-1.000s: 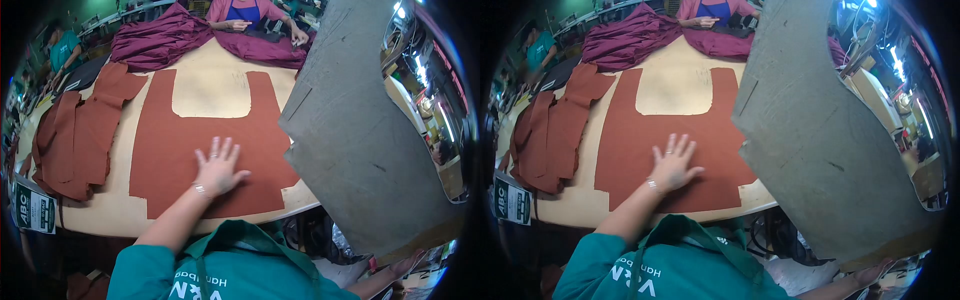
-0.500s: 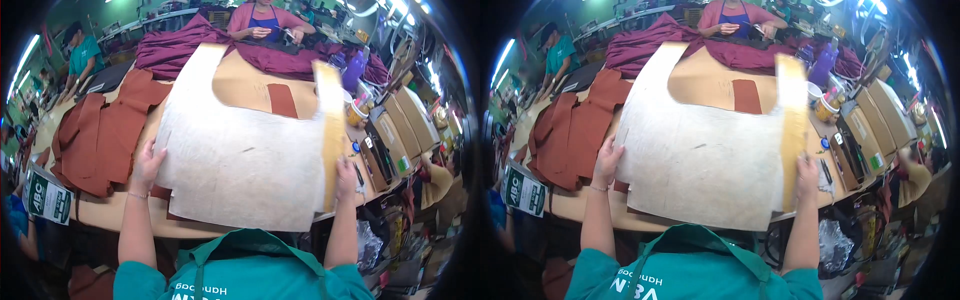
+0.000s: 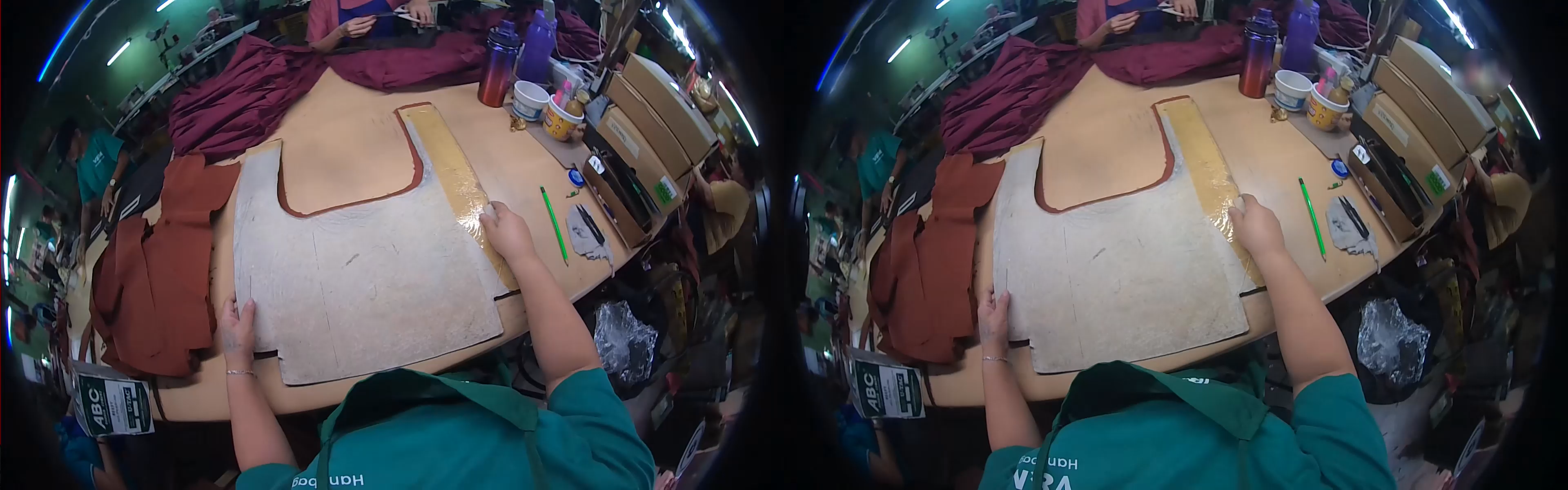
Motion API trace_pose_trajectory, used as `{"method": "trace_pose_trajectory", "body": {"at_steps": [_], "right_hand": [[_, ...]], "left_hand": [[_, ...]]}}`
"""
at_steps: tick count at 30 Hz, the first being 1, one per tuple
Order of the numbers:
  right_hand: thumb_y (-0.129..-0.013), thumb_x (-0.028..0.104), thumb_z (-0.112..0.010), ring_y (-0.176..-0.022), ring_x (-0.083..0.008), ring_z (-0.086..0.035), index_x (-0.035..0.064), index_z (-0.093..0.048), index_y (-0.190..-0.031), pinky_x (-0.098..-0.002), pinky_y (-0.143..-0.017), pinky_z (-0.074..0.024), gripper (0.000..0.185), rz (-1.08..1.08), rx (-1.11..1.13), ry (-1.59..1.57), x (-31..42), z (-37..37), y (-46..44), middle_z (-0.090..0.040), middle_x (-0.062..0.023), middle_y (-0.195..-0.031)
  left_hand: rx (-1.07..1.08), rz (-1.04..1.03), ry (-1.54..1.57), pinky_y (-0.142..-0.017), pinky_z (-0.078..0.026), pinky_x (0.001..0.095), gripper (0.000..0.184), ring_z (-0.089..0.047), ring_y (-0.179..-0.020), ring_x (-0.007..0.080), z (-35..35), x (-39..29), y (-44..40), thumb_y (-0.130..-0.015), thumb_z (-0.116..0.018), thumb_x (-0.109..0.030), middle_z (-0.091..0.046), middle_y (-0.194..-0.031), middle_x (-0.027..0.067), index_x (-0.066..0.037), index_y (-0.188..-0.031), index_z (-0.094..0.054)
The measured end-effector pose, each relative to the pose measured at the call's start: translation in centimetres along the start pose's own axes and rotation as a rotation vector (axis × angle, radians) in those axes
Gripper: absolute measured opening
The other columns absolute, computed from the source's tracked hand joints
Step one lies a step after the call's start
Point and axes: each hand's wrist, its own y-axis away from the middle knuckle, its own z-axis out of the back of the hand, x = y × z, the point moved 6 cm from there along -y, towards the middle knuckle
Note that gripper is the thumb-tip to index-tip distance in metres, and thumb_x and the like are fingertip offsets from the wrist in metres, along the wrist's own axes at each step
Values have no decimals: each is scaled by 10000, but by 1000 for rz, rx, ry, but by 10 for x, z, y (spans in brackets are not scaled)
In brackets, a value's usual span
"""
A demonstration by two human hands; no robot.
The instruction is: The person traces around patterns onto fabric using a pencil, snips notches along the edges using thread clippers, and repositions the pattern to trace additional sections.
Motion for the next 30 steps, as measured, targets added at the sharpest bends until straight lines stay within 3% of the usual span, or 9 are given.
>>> {"method": "trace_pose_trajectory", "body": {"at_steps": [4, 7, 10, 20, 23, 24, 26, 28, 30], "right_hand": [[-807, 287, -537, -847, -369, -588, 34, -505, -1132, -428, -757, -462, 413, 6, 18, 37, 3, -1, -4, -610, -232, -866], [-811, 277, -533, -852, -361, -590, 36, -503, -1131, -430, -761, -462, 402, -6, 44, 71, 5, -3, -7, -611, -225, -879], [-811, 277, -534, -874, -353, -586, 33, -500, -1131, -427, -775, -460, 404, -19, 51, 98, 5, -5, -9, -608, -226, -900], [-773, 316, -574, -911, -324, -582, 5, -595, -1005, -397, -798, -457, 389, 52, 145, 153, 2, -3, -19, -607, -211, -946], [-762, 299, -603, -874, -292, -601, 4, -585, -1049, -356, -756, -470, 412, 87, 18, -129, -14, 17, -10, -619, -193, -920], [-759, 267, -622, -812, -254, -609, 4, -588, -1060, -313, -714, -474, 401, 12, 64, -283, -26, 18, -2, -625, -162, -895], [-749, 223, -647, -731, -220, -596, 1, -596, -1039, -294, -675, -475, 369, 181, -88, -330, -41, 31, 23, -621, -134, -841], [-706, 203, -692, -758, -223, -571, 6, -594, -1038, -292, -696, -463, 398, 71, 23, -440, -56, 30, 50, -597, -121, -828], [-670, 191, -718, -792, -225, -552, 7, -592, -1037, -296, -728, -451, 429, 280, 82, -245, -41, 37, 78, -571, -115, -842]], "left_hand": [[35, -84, -409, -848, -427, 319, 525, -563, -980, 258, -7, -15, -1, -801, -593, -202, -560, -1076, 229, 102, -1190, -415], [-59, -86, -730, -868, -420, 358, 650, -539, -1029, 339, -10, -28, 4, -762, -625, -274, -520, -1109, 298, 133, -1207, -384], [-31, -61, -746, -878, -414, 372, 693, -518, -1050, 376, -14, -32, 3, -745, -634, -298, -500, -1122, 321, 147, -1209, -374], [82, -90, -735, -936, -367, 357, 827, -486, -1094, 358, -3, -15, -7, -682, -697, -355, -469, -1155, 333, 186, -1201, -350], [63, 5, -619, -946, -357, 359, 833, -477, -1107, 343, 0, -15, -2, -687, -697, -359, -461, -1170, 329, 187, -1208, -343], [71, 48, -568, -943, -359, 346, 818, -479, -1108, 323, 0, -15, 1, -697, -691, -348, -460, -1189, 309, 180, -1215, -341], [110, 67, -479, -930, -369, 337, 789, -496, -1086, 303, 6, -6, -2, -705, -687, -339, -484, -1176, 284, 160, -1219, -358], [128, 78, -422, -914, -379, 331, 756, -515, -1057, 284, 8, -2, 2, -709, -684, -327, -513, -1151, 257, 137, -1221, -378], [153, 68, -407, -895, -391, 327, 720, -535, -1020, 267, 2, -9, 5, -710, -683, -309, -545, -1117, 228, 111, -1221, -401]]}}
